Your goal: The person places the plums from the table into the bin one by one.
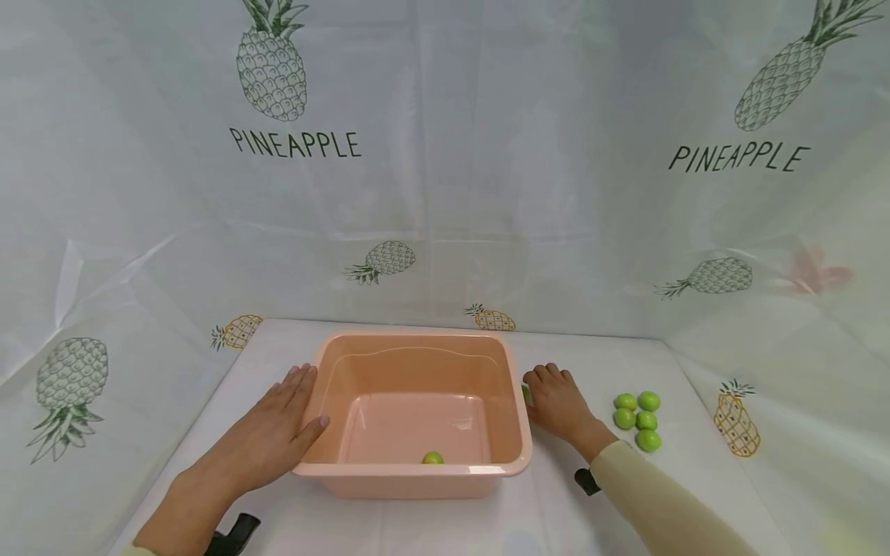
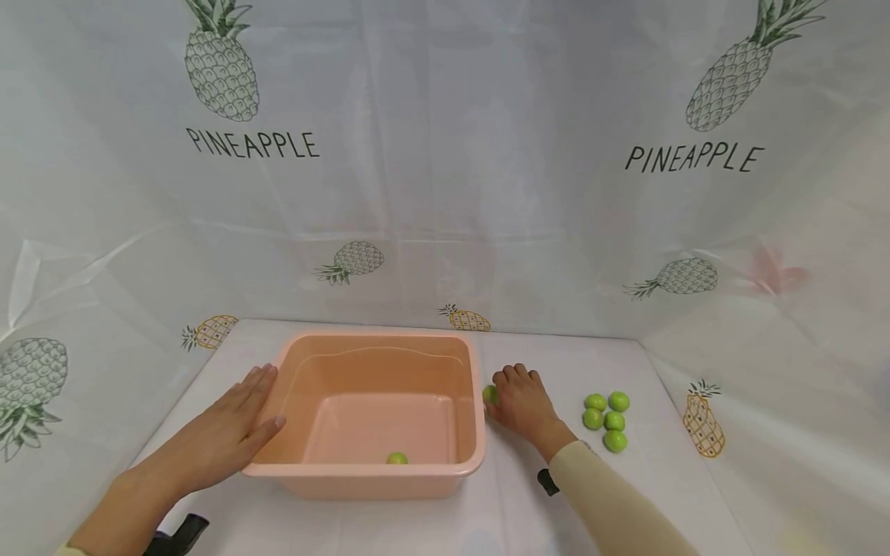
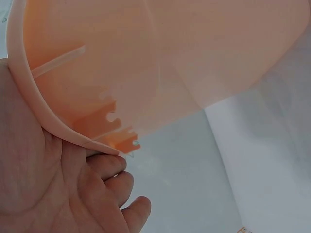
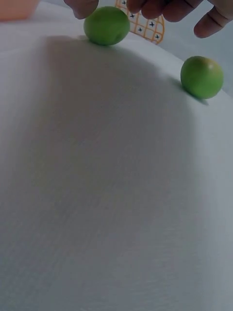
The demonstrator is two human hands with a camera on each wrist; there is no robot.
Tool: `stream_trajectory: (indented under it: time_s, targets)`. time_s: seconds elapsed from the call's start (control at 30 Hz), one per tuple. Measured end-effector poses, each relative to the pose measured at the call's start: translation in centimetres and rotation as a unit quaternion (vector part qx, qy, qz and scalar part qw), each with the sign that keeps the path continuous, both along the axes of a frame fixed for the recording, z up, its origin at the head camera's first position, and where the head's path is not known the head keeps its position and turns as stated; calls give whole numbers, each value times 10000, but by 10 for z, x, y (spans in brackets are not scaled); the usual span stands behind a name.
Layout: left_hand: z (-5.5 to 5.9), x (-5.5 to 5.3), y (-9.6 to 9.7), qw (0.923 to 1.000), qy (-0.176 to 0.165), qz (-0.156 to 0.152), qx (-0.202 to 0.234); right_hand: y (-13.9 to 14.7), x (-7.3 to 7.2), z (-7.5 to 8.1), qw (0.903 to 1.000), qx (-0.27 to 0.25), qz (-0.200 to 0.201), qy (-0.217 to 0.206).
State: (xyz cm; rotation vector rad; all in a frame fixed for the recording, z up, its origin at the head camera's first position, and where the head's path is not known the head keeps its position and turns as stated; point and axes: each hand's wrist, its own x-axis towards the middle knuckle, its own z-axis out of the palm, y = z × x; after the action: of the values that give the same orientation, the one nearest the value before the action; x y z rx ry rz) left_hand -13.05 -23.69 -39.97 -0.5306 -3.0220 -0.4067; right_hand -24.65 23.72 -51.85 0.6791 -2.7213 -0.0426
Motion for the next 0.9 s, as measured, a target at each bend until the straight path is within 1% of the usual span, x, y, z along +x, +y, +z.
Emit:
stream_trajectory:
  time_s: [0.23, 0.43, 0.53, 0.77, 0.9]
  targets:
    - [-1, 1, 0, 10000, 37, 1, -8, -1, -2, -8, 9997, 30, -153, -205]
    - [0, 1, 1, 10000, 11, 84, -33, 0, -3, -10, 9999, 2, -136, -91]
    - [1, 1, 2, 9999, -18, 107, -29, 0, -3, -8, 9998, -41, -154, -76]
    - [1, 0, 2, 9999, 9, 98, -92, 4, -5, 3, 9987, -157, -377, -295]
    - [1, 1, 2, 9998, 41, 109, -160, 9, -4, 11, 9989, -24, -394, -271]
